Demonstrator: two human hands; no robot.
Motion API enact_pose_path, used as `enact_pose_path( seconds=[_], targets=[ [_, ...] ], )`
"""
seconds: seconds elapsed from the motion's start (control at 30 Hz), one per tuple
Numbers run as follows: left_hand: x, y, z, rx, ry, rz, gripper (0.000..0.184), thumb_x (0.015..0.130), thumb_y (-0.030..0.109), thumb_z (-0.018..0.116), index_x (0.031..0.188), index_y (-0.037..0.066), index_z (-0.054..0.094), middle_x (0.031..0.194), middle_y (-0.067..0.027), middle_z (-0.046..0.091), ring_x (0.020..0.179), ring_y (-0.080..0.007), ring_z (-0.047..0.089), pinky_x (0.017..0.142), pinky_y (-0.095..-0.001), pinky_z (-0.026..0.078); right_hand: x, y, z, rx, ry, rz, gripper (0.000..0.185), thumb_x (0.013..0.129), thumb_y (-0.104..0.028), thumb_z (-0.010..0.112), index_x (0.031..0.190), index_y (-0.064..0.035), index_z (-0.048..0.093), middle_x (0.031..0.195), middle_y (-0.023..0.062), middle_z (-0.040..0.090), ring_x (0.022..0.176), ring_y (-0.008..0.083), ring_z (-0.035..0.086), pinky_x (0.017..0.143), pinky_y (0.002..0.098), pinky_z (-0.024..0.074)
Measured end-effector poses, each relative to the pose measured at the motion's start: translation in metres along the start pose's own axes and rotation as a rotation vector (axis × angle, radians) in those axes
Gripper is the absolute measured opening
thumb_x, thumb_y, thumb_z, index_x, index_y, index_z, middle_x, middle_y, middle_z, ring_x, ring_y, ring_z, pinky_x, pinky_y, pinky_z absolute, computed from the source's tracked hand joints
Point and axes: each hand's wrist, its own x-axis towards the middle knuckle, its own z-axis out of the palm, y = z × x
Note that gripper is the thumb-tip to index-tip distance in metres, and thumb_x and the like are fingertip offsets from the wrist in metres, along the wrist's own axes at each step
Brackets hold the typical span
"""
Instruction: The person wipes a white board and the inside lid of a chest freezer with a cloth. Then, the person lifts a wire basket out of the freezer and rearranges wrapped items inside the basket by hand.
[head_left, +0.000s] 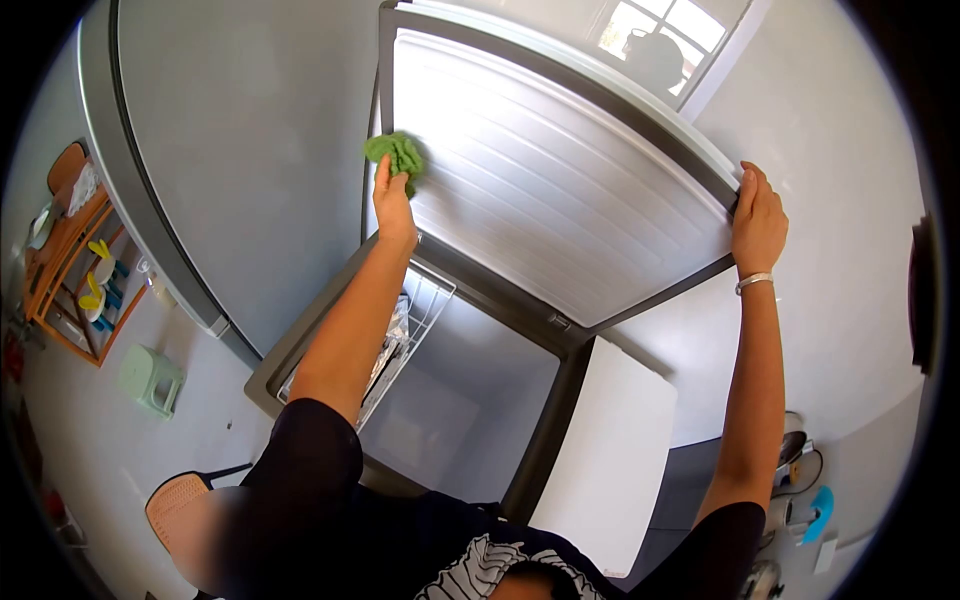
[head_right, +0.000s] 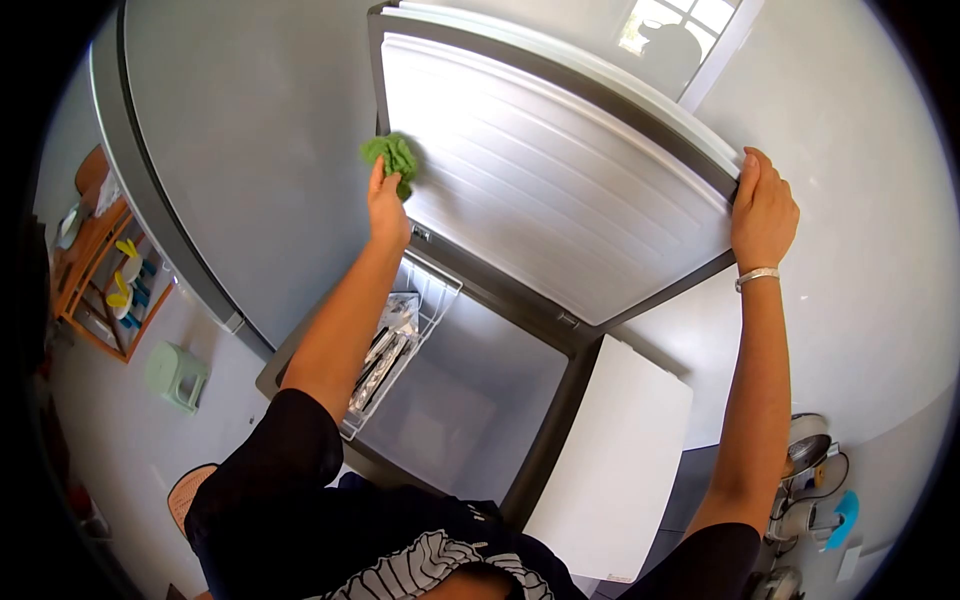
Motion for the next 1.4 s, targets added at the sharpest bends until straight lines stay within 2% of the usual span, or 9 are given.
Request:
enact_pose_path(
  seconds=[0.17,0.4,0.5,0.67,0.77,0.9,1.07,1.2,1.4],
  targets=[
    [-0.041,0.064,-0.001,-0.28,-0.102,-0.25,0.063,0.096,0.005,0.057,0.153,0.003,0.03,0.132,-0.0109,0.057,0.121,-0.0195,0.054,0.103,-0.0371,0.044,0.0,0.004,0.001,0.002,-0.05,0.012,0.044,0.107,-0.039,0.03,0.12,-0.0168,0.065,0.096,0.0091,0.07,0.09,0.029,0.065,0.082,0.0416,0.0503],
    [-0.047,0.108,-0.014,0.332,-0.369,-0.074,0.071,0.091,0.0,0.067,0.152,0.001,0.031,0.115,-0.0129,0.067,0.102,-0.0178,0.065,0.09,-0.0309,0.053,0.0,0.011,0.007,-0.058,-0.006,-0.063,0.038,0.107,-0.033,0.034,0.108,-0.0149,0.067,0.09,0.0055,0.069,0.081,0.0283,0.063,0.073,0.0416,0.0497],
    [-0.041,0.114,-0.018,0.332,-0.336,0.041,0.069,0.091,0.001,0.068,0.151,0.0,0.034,0.118,-0.0134,0.066,0.105,-0.0176,0.064,0.091,-0.0304,0.053,0.0,0.01,0.007,-0.057,-0.006,-0.058,0.038,0.107,-0.033,0.034,0.107,-0.0143,0.067,0.091,0.0057,0.069,0.082,0.0281,0.063,0.073,0.0417,0.0496],
    [-0.018,0.135,-0.023,0.136,-0.163,0.026,0.054,0.096,0.007,0.046,0.15,0.002,0.04,0.127,-0.005,0.058,0.083,-0.0117,0.058,0.075,-0.0223,0.049,-0.001,0.008,0.004,-0.066,-0.005,-0.051,0.038,0.106,-0.033,0.034,0.107,-0.0136,0.067,0.093,0.0055,0.069,0.084,0.0277,0.062,0.075,0.0413,0.0486],
    [0.003,0.133,-0.013,0.135,-0.118,0.158,0.056,0.094,0.009,0.056,0.148,0.003,0.044,0.124,-0.0056,0.059,0.079,-0.0087,0.055,0.068,-0.0207,0.047,-0.001,0.009,0.006,-0.053,-0.016,-0.048,0.039,0.107,-0.032,0.033,0.108,-0.0133,0.067,0.095,0.0055,0.069,0.086,0.0273,0.062,0.077,0.0404,0.0476],
    [0.038,0.134,0.033,0.202,-0.194,0.413,0.059,0.092,0.01,0.066,0.146,0.003,0.045,0.13,-0.007,0.055,0.085,-0.0112,0.054,0.074,-0.0235,0.048,-0.001,0.007,0.004,-0.054,-0.048,-0.019,0.04,0.107,-0.032,0.032,0.109,-0.0133,0.067,0.096,0.0057,0.069,0.088,0.0274,0.062,0.08,0.0407,0.0465],
    [0.086,0.137,0.082,0.844,-0.102,0.985,0.049,0.091,0.025,0.072,0.129,-0.002,0.055,0.111,-0.0085,0.054,0.097,-0.0213,0.053,0.089,-0.0325,0.046,-0.001,0.003,0.001,-0.026,-0.046,-0.005,0.044,0.107,-0.033,0.029,0.109,-0.0121,0.068,0.097,0.0079,0.069,0.087,0.0282,0.061,0.08,0.0405,0.0465],
    [0.111,0.1,0.092,0.624,-0.021,0.818,0.046,0.1,0.038,0.053,0.123,-0.001,0.057,0.119,-0.015,0.053,0.108,-0.0296,0.051,0.097,-0.0398,0.04,0.0,-0.001,-0.002,-0.006,-0.051,0.013,0.046,0.107,-0.034,0.029,0.109,-0.011,0.068,0.096,0.0089,0.069,0.087,0.0286,0.061,0.08,0.0404,0.0469],
    [0.099,0.068,0.063,0.575,0.006,0.724,0.036,0.104,0.026,0.043,0.121,-0.004,0.056,0.117,-0.0194,0.055,0.109,-0.0347,0.052,0.097,-0.042,0.04,-0.001,0.003,0.002,0.013,-0.009,-0.015,0.045,0.107,-0.034,0.031,0.11,-0.0093,0.069,0.097,0.0088,0.069,0.086,0.0289,0.062,0.078,0.0401,0.0487]
  ],
)
